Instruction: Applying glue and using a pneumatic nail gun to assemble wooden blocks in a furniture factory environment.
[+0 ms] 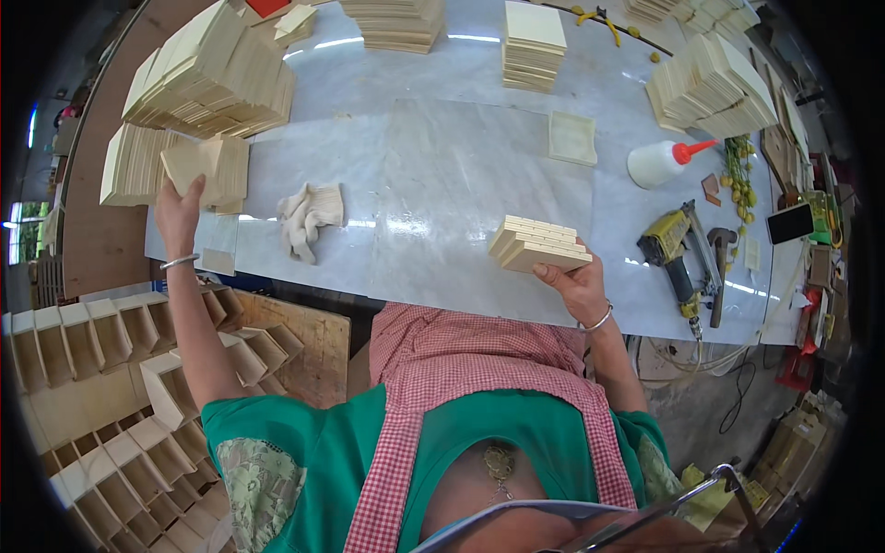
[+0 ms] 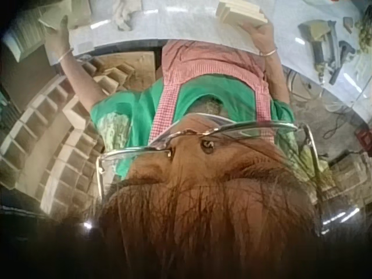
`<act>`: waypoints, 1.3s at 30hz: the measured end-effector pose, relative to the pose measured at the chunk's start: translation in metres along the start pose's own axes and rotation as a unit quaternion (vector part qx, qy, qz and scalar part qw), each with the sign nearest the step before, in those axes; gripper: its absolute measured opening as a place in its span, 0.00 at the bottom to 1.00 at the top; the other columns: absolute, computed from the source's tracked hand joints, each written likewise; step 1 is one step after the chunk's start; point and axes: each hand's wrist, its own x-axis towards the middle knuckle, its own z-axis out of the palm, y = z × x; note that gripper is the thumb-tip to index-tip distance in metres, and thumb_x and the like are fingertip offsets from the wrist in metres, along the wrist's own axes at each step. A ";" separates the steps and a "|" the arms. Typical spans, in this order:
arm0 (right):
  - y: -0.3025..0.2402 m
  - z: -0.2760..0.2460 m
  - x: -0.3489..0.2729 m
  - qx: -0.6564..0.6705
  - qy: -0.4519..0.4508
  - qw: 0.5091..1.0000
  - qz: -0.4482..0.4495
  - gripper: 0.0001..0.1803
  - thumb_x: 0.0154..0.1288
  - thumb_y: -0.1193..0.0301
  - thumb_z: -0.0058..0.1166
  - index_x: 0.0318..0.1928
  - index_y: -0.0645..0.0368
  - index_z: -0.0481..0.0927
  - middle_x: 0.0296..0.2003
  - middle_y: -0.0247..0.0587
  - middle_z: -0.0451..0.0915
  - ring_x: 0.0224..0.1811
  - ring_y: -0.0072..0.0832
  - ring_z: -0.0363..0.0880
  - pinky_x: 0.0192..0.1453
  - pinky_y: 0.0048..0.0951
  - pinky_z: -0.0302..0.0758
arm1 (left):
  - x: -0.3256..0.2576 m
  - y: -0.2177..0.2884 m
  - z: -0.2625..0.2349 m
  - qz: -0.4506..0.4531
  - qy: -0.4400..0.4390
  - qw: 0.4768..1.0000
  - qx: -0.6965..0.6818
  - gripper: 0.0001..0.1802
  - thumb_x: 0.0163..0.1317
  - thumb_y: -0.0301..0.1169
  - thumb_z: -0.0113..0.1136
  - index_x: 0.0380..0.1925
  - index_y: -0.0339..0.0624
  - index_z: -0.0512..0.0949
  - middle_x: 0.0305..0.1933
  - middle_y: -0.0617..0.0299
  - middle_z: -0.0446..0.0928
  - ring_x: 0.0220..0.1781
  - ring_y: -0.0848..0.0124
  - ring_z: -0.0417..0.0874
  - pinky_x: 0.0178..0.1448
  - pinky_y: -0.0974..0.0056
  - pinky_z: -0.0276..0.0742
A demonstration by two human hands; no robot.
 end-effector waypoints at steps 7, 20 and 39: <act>-0.009 0.006 -0.010 0.011 -0.028 0.998 0.057 0.22 0.57 0.80 0.56 0.54 0.65 0.68 0.43 0.33 0.75 0.47 0.18 0.71 0.53 0.22 0.70 | -0.108 0.102 0.065 -0.045 -0.154 0.854 -0.495 0.10 0.61 0.34 0.54 0.36 0.40 0.76 0.35 0.66 0.77 0.38 0.81 0.75 0.41 0.74 0.68; 0.001 0.010 0.016 -0.150 -0.026 0.982 -0.111 0.30 0.54 0.79 0.58 0.57 0.58 0.63 0.60 0.48 0.60 0.61 0.37 0.64 0.63 0.32 0.63 | -0.170 0.213 0.127 0.061 -0.568 0.679 -0.460 0.19 0.52 0.23 0.51 0.46 0.34 0.70 0.42 0.61 0.74 0.45 0.73 0.74 0.51 0.70 0.69; 0.014 0.019 0.026 -0.251 -0.007 0.956 -0.149 0.39 0.58 0.71 0.56 0.65 0.63 0.49 0.60 0.51 0.62 0.64 0.40 0.60 0.66 0.34 0.57 | -0.195 0.234 0.139 0.127 -0.421 0.667 -0.602 0.41 0.49 0.26 0.63 0.62 0.42 0.54 0.56 0.57 0.66 0.60 0.69 0.65 0.63 0.63 0.61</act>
